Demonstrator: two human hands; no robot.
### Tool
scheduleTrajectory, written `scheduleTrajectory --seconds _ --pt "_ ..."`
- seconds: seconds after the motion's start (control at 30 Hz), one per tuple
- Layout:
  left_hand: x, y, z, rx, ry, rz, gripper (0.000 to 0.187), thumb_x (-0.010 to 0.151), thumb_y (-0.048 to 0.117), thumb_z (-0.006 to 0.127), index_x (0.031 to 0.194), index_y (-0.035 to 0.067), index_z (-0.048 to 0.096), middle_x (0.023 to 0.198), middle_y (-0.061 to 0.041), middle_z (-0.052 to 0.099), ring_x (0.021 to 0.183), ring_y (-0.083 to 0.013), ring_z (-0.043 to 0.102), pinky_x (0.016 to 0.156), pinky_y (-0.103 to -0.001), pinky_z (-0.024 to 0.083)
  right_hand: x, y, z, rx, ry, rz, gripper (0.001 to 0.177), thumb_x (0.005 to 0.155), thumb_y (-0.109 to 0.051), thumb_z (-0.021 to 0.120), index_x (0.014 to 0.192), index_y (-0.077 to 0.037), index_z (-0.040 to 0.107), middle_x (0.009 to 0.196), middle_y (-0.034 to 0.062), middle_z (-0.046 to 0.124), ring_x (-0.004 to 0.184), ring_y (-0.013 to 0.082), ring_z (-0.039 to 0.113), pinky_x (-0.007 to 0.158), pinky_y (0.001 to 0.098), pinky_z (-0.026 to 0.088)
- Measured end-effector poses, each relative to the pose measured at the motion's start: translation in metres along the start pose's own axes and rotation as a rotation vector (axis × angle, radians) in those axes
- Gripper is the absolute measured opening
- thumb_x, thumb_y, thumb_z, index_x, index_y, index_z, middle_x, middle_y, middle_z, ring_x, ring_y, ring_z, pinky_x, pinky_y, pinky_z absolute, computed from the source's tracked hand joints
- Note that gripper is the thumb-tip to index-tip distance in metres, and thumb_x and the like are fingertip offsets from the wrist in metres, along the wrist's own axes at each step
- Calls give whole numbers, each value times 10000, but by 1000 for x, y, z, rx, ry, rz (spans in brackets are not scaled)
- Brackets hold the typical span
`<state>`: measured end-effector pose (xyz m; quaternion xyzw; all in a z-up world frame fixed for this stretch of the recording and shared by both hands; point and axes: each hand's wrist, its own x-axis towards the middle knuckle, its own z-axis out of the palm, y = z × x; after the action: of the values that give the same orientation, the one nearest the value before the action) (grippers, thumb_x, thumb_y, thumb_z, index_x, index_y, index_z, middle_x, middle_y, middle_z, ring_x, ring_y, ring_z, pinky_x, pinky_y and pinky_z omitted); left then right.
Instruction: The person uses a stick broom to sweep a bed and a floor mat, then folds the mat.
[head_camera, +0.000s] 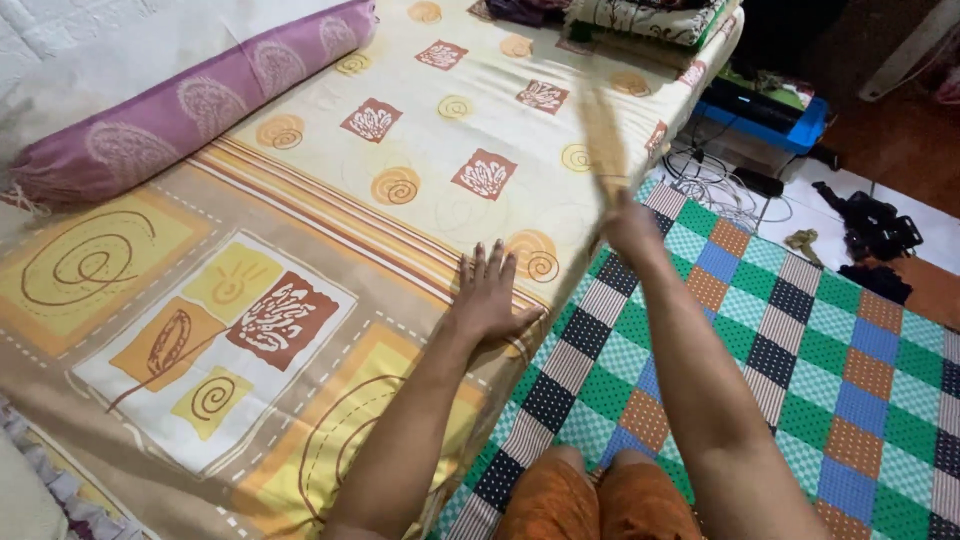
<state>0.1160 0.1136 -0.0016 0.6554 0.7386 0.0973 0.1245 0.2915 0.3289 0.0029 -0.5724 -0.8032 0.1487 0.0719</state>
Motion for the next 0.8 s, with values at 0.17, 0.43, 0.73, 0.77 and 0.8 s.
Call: scheduleTrajectory --seconds 0.17,0.43,0.73,0.77,0.8 --pt "1 1 -1 14 -11 -8 1040 873 725 538 1599 35 261 1692 -236 144 1561 -492 81 1264 -628 37 -78 -1 -62 282 95 151 579 997 -309 437 1545 -123 446 1211 357 654 1087 519 652 859 610 548" --pt "-2 7 -15 -44 -58 -29 1030 883 704 543 1616 48 238 1702 -220 130 1572 -469 65 1267 -616 29 -126 -61 -69 401 139 -77 563 1042 -316 510 1471 15 357 1091 390 676 1073 542 660 887 667 515" --pt "-9 14 -25 -34 -28 -3 992 897 709 556 1601 58 302 1679 -221 204 1560 -462 133 1261 -610 104 -90 -18 -18 197 -200 -148 528 1020 -491 418 1328 -66 483 1142 345 646 1086 549 659 881 618 544" --pt "-10 18 -28 5 -28 -13 967 915 696 539 1601 57 301 1673 -223 218 1556 -462 146 1258 -607 117 -107 -20 -48 203 -196 -106 556 1020 -500 421 1389 -87 462 1138 351 655 1084 548 662 870 626 544" --pt "-11 21 -30 43 -28 -22 943 932 682 522 1601 55 300 1666 -225 231 1553 -462 159 1256 -604 129 -124 -22 -79 210 -191 -64 590 1019 -509 423 1451 -107 441 1133 357 663 1081 546 665 860 635 543"
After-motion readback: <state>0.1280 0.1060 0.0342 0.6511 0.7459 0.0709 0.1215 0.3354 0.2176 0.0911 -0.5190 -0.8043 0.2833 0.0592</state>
